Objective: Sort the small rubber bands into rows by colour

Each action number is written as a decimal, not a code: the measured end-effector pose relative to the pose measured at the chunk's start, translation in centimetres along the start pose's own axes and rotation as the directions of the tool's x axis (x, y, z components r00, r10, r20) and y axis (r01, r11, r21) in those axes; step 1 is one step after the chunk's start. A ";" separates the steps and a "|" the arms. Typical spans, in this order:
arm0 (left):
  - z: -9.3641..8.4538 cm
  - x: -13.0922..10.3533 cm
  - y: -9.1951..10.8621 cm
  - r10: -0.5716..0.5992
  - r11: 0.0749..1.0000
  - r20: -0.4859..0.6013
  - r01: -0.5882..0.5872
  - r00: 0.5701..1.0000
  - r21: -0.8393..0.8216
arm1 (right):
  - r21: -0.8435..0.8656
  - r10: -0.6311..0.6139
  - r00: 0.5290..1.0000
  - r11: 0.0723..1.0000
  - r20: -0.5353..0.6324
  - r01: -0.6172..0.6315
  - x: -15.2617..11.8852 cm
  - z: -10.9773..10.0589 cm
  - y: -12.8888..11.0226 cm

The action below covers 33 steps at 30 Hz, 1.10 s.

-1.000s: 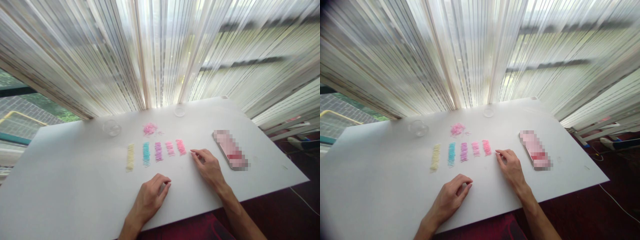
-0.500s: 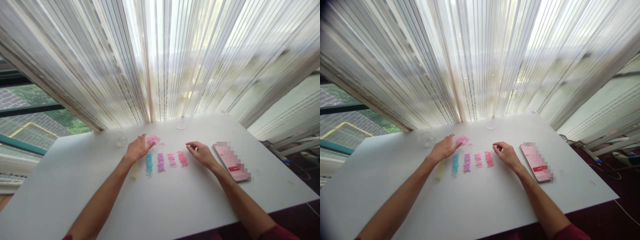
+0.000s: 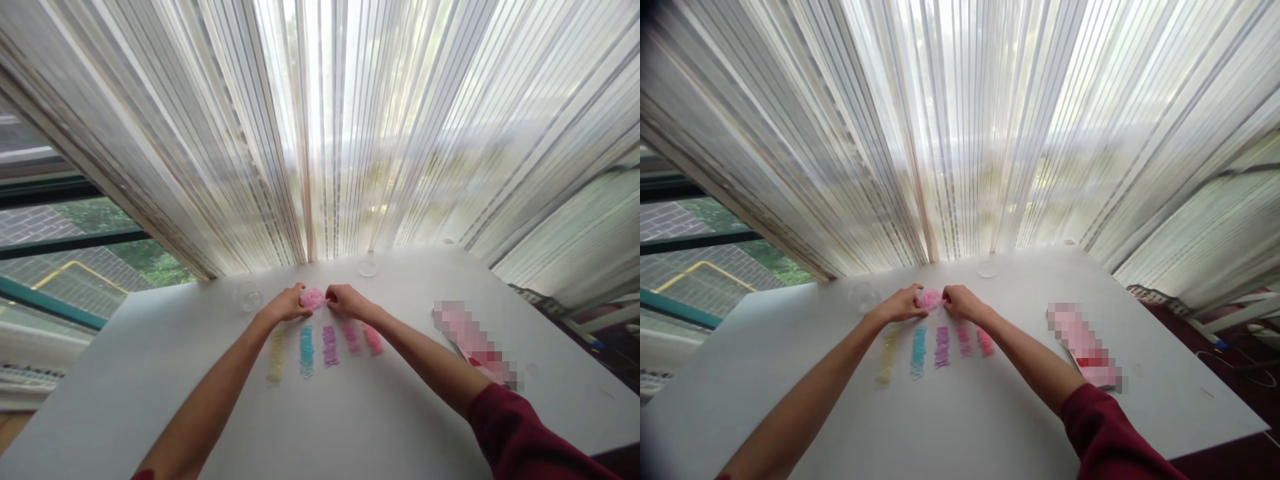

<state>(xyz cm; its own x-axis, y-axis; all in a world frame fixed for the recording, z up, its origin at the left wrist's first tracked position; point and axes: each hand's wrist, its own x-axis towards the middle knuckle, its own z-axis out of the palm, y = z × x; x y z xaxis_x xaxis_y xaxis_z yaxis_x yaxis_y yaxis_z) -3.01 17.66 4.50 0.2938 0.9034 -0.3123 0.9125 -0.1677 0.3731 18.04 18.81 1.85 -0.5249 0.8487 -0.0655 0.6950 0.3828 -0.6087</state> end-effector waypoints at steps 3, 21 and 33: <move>0.4 0.4 0.1 0.026 1.000 -0.046 -0.027 0.999 -0.011 | 0.009 -0.022 1.000 1.000 0.004 0.022 1.5 0.5 -0.5; 2.6 2.1 3.0 0.292 0.882 -0.163 -0.199 0.942 0.426 | 0.270 0.119 0.959 0.962 -0.256 -0.047 -9.5 -2.8 5.0; 2.2 5.2 2.8 0.370 0.799 0.090 -0.366 0.925 0.477 | 0.418 0.237 0.901 0.906 -0.362 -0.070 -11.7 -2.3 7.3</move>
<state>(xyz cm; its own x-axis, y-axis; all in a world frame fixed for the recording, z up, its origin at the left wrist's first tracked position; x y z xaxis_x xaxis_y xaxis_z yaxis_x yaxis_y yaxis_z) 1.67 20.99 2.02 0.6351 0.7375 -0.2296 0.7570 -0.6534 -0.0047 30.37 12.48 -0.02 -0.1305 0.9880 0.0830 0.4612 0.1345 -0.8770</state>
